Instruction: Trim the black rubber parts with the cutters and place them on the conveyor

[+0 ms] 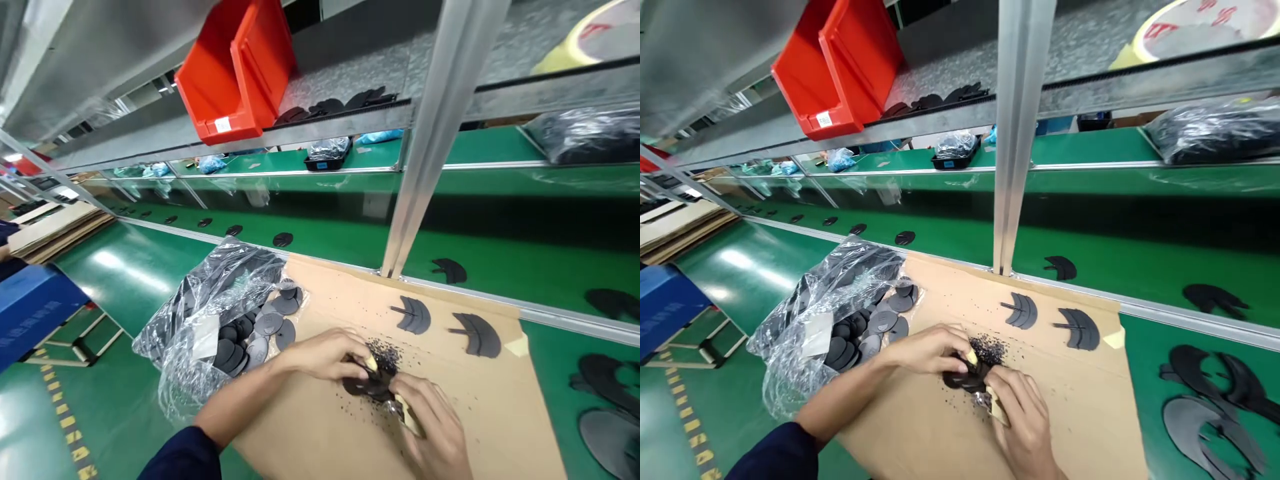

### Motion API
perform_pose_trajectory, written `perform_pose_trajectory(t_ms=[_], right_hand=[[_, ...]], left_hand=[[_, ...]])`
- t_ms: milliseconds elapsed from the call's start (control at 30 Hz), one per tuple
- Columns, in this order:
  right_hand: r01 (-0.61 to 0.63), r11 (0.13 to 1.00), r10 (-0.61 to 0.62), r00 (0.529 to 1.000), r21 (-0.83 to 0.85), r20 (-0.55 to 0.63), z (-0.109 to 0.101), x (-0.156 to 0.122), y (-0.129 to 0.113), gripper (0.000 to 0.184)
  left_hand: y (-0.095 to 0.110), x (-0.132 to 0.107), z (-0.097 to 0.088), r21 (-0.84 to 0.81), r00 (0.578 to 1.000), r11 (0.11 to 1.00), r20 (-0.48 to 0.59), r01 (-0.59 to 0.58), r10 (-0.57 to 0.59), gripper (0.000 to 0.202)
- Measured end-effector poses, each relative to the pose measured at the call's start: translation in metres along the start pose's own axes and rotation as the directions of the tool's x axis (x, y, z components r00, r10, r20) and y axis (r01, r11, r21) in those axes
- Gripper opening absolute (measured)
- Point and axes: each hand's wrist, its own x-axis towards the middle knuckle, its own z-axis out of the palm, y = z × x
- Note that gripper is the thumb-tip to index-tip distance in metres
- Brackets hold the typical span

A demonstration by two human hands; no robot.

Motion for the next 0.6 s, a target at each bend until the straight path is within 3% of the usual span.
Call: perform_pose_trajectory(t_ms=[100,167,300,433,600], right_hand=[[-0.071,0.993,0.067,0.997,-0.092,-0.044,-0.002,-0.005,-0.001,0.033],[-0.089,0.985,0.083,0.996,-0.149,-0.040,-0.003,-0.007,0.000,0.034],[-0.072,0.978,0.074,0.997,-0.198,0.001,-0.002,-0.010,0.001,0.035],[-0.043,0.975,0.049,0.999,-0.217,0.021,0.002,-0.015,0.001,0.040],[-0.110,0.969,0.118,0.993,-0.219,0.021,0.005,-0.022,-0.004,0.047]], left_hand=[[-0.012,0.015,-0.034,0.138,0.987,0.987,-0.146,0.082,-0.062,0.009],[-0.031,0.033,-0.059,0.256,0.928,0.920,-0.304,0.297,-0.216,0.006],[-0.081,0.078,-0.092,0.274,0.830,0.847,-0.475,0.455,-0.292,0.006],[-0.113,0.104,-0.097,0.257,0.758,0.800,-0.559,0.542,-0.334,0.021],[-0.112,0.098,-0.082,0.303,0.725,0.786,-0.641,0.540,-0.251,0.022]])
